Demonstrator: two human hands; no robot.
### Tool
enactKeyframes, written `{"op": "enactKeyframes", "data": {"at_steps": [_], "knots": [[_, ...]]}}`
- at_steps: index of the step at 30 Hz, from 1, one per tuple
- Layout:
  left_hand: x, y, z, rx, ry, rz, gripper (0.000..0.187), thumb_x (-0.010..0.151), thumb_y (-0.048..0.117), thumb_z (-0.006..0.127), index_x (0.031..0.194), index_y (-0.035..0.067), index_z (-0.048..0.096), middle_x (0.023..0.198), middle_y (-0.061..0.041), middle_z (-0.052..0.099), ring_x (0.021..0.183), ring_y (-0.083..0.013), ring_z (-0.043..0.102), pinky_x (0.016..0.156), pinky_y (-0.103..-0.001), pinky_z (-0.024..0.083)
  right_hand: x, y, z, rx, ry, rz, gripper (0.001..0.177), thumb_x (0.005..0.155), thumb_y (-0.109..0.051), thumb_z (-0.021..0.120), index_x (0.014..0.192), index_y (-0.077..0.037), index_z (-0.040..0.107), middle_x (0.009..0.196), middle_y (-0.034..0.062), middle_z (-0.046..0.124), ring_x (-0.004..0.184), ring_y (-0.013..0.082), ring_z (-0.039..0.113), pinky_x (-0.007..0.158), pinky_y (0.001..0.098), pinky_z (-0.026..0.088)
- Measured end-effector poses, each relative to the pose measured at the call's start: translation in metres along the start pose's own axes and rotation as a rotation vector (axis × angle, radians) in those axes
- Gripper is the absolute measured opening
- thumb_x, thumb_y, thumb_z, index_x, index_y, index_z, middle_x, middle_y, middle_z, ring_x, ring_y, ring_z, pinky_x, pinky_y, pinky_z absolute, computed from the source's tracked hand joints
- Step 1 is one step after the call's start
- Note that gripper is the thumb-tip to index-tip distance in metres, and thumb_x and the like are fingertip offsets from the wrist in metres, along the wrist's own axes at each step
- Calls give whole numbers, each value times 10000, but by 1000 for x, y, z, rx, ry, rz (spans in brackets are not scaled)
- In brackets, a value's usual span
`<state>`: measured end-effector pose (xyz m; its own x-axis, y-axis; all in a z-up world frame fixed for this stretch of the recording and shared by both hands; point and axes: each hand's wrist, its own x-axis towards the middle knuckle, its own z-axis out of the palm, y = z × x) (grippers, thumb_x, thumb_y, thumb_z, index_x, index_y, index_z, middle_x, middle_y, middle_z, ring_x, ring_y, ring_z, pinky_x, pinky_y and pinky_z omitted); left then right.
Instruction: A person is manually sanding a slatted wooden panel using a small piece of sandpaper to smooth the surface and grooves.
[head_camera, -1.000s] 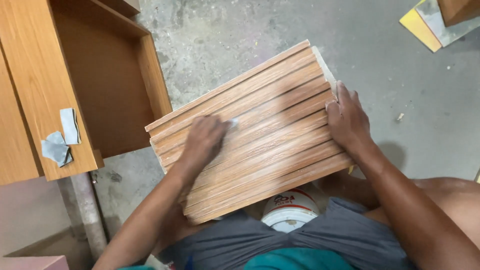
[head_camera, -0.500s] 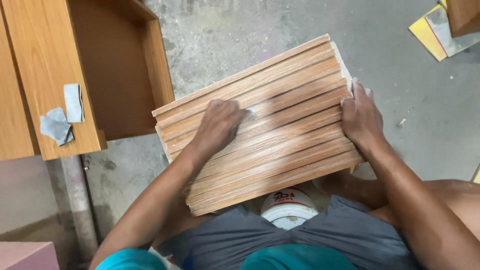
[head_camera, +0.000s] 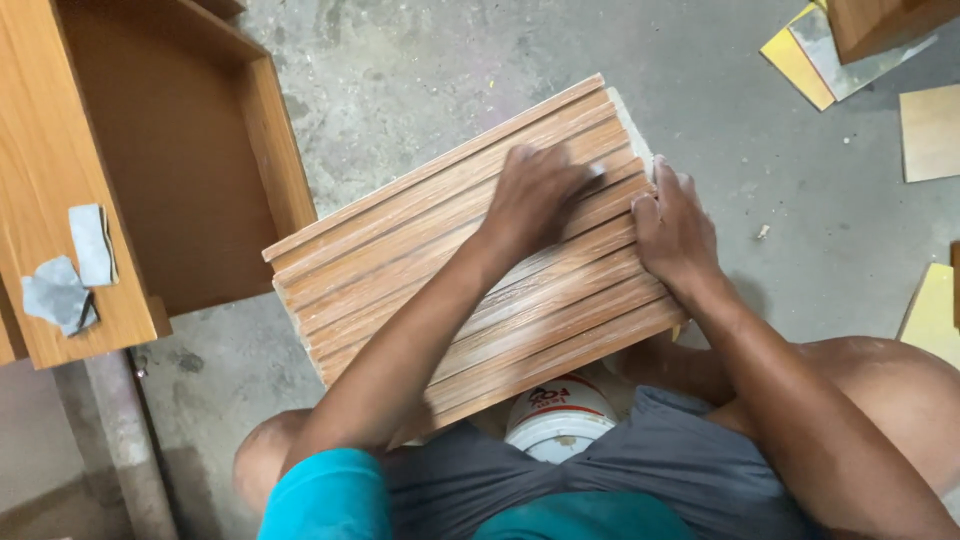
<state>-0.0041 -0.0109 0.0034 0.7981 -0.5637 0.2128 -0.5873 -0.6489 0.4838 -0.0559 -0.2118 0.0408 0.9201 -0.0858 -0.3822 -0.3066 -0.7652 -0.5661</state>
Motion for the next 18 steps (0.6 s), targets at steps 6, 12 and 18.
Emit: {"op": "enactKeyframes", "data": {"at_steps": [6,12,18], "knots": [[-3,6,4,69,33,51,153,1005,220,558,1057,214,702,864,-18,538,891,-245,619,908,-422,421,-6,13,3,29,-17,18,715,982,-371,373,1582,18,336,1416,335,471,1353,523,478,1100,625,350],[29,9,45,189,157,56,53,919,236,607,939,195,635,909,-15,587,955,-204,635,926,-416,428,1,4,-3,-41,-103,7,697,1018,-321,315,1618,32,270,1510,376,416,1471,535,303,1177,638,266],[-141,-48,-78,107,109,65,115,1014,167,555,1024,167,669,868,-22,545,878,-267,619,908,-442,444,-5,6,-9,28,-67,39,776,954,-361,303,1635,11,282,1568,398,360,1495,551,224,1209,632,176]]}}
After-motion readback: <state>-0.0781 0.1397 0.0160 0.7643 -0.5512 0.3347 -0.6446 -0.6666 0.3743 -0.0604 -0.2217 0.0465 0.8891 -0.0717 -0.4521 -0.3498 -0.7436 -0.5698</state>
